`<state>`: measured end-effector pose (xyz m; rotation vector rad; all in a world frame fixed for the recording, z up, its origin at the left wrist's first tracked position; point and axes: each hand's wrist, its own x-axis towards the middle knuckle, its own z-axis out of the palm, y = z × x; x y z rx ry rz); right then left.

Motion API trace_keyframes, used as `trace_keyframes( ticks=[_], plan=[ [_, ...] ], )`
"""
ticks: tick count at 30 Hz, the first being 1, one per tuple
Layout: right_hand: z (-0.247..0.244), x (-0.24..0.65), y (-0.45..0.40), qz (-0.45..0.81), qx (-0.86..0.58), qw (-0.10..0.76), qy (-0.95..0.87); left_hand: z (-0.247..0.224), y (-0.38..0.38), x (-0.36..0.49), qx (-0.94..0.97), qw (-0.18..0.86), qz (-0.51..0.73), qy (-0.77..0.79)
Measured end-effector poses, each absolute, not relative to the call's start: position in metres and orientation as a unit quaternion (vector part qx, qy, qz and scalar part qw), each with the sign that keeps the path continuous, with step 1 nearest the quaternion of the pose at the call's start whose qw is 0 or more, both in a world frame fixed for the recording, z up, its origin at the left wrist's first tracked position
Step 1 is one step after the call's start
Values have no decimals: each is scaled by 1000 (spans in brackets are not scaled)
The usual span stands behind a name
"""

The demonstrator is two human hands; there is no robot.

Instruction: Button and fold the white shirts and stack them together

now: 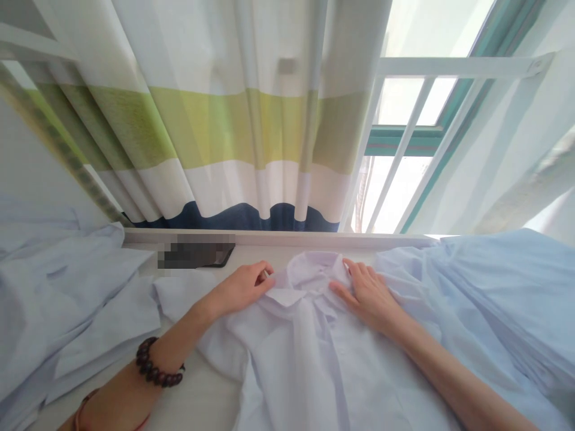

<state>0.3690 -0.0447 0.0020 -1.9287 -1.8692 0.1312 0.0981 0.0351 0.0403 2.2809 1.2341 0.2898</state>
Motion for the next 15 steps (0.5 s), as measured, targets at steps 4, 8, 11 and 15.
trace_keyframes(
  ticks=[4, 8, 11, 15],
  plan=[
    [26, 378, -52, 168, -713, 208, -648, 59, 41, 84, 851, 312, 75, 416],
    [60, 381, -43, 229, -697, 159, -661, 81, 46, 95, 847, 313, 4, 428],
    [74, 376, -23, 291, -713, 135, -623, 88, 57, 118, 846, 292, -8, 446],
    [76, 366, -1, 327, -708, 142, -610, 82, 70, 147, 839, 328, -8, 435]
  ],
)
